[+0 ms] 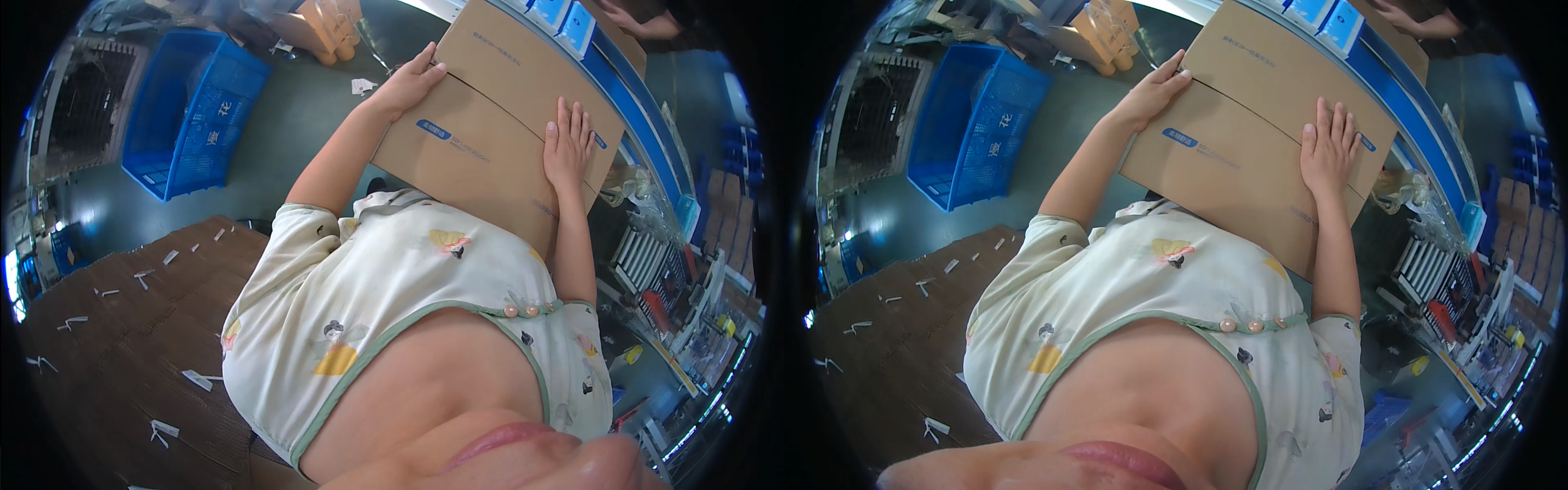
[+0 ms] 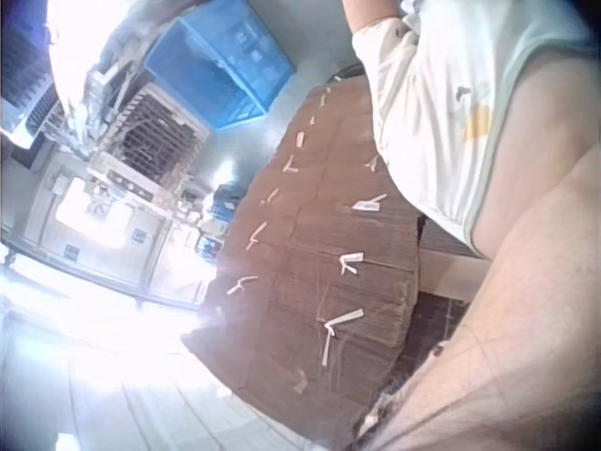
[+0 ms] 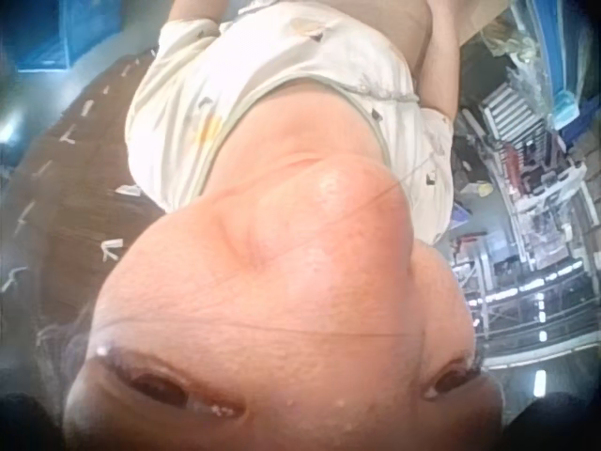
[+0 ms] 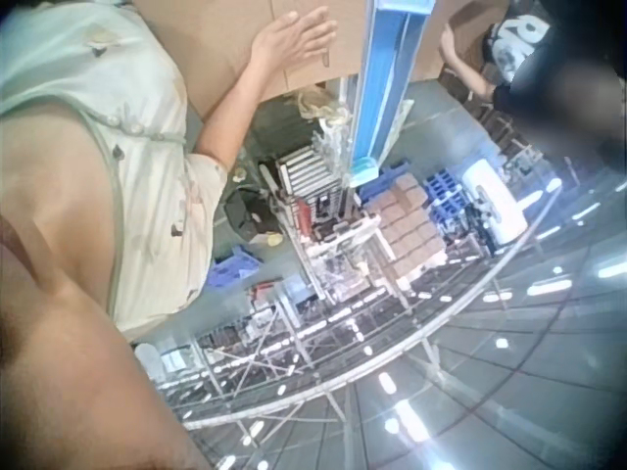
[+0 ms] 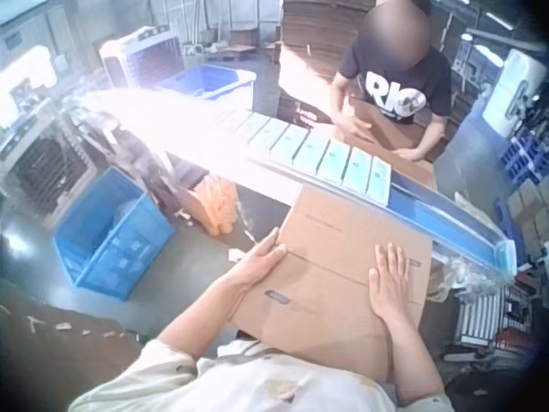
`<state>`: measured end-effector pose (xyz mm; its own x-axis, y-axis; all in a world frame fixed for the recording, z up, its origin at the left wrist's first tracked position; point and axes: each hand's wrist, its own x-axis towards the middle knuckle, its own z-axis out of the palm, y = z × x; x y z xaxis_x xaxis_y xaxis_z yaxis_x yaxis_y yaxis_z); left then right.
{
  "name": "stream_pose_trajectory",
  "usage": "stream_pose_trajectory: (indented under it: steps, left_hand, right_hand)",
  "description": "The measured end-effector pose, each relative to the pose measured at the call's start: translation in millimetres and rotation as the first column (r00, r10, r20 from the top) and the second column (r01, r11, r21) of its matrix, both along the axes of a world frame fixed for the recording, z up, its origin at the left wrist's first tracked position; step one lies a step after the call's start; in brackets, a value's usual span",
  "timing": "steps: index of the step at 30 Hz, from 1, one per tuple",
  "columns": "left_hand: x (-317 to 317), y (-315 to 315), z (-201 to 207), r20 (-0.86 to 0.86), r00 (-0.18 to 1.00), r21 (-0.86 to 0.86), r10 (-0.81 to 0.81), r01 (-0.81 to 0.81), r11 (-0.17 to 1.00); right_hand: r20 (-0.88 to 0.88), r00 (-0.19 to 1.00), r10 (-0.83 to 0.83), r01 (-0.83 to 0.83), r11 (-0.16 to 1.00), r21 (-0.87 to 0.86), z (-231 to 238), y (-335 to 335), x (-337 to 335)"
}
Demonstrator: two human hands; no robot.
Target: The person fills cardboard boxes with blue-and-white product packages from a conveyor belt, closes the boxes, and moves them aside.
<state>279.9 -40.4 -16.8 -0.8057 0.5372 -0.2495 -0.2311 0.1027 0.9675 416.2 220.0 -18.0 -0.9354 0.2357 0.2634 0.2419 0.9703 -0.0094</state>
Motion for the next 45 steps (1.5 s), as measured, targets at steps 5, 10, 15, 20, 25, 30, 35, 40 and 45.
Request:
stream_pose_trajectory:
  steps: [5,10,15,20,25,30,35,40,45]
  left_hand:
    - [-2.3,5.4,-5.8,0.066,0.997,0.044,0.047,-0.050,0.998]
    - [-9.4,6.8,-28.6,0.288,0.957,0.470,-0.028,-0.116,0.875]
    - [-10.0,11.1,-174.8,0.157,0.957,0.039,0.246,-0.255,0.966]
    - [41.7,-15.0,-283.7,0.263,0.963,-0.257,0.059,0.011,0.966]
    - [76.9,-32.4,-337.4,0.294,0.939,-0.385,0.179,-0.055,0.921]
    - [84.0,-54.1,-411.6,0.185,0.982,-0.373,-0.044,0.111,0.921]
    - [87.0,-31.1,-392.4,0.262,0.959,-0.427,0.106,0.017,0.904]
    - [98.2,-26.1,-421.4,0.460,0.873,-0.472,0.165,0.082,0.878]
    - [132.7,-17.7,-427.0,0.633,0.739,-0.298,0.232,-0.044,0.953]
  right_hand:
    - [0.024,1.000,-0.004,0.005,1.000,-0.010,2.3,-0.6,0.8]
    - [0.048,0.995,-0.083,0.087,0.992,-0.096,9.6,16.5,23.6]
    - [0.046,0.973,-0.225,0.227,0.972,-0.054,5.9,20.1,28.5]
    - [0.126,0.922,-0.366,0.371,0.929,-0.012,8.1,21.2,29.1]
    - [0.089,0.742,-0.664,0.657,0.695,-0.290,6.2,51.4,65.6]
    - [0.123,0.759,-0.639,0.651,0.743,-0.156,5.8,15.0,30.5]
    - [0.104,0.792,-0.602,0.610,0.776,-0.160,-1.4,42.2,57.8]
    - [0.039,0.887,-0.461,0.458,0.862,-0.216,-13.0,72.2,86.0]
    - [0.051,0.926,-0.375,0.373,0.882,-0.289,-14.8,89.1,99.7]
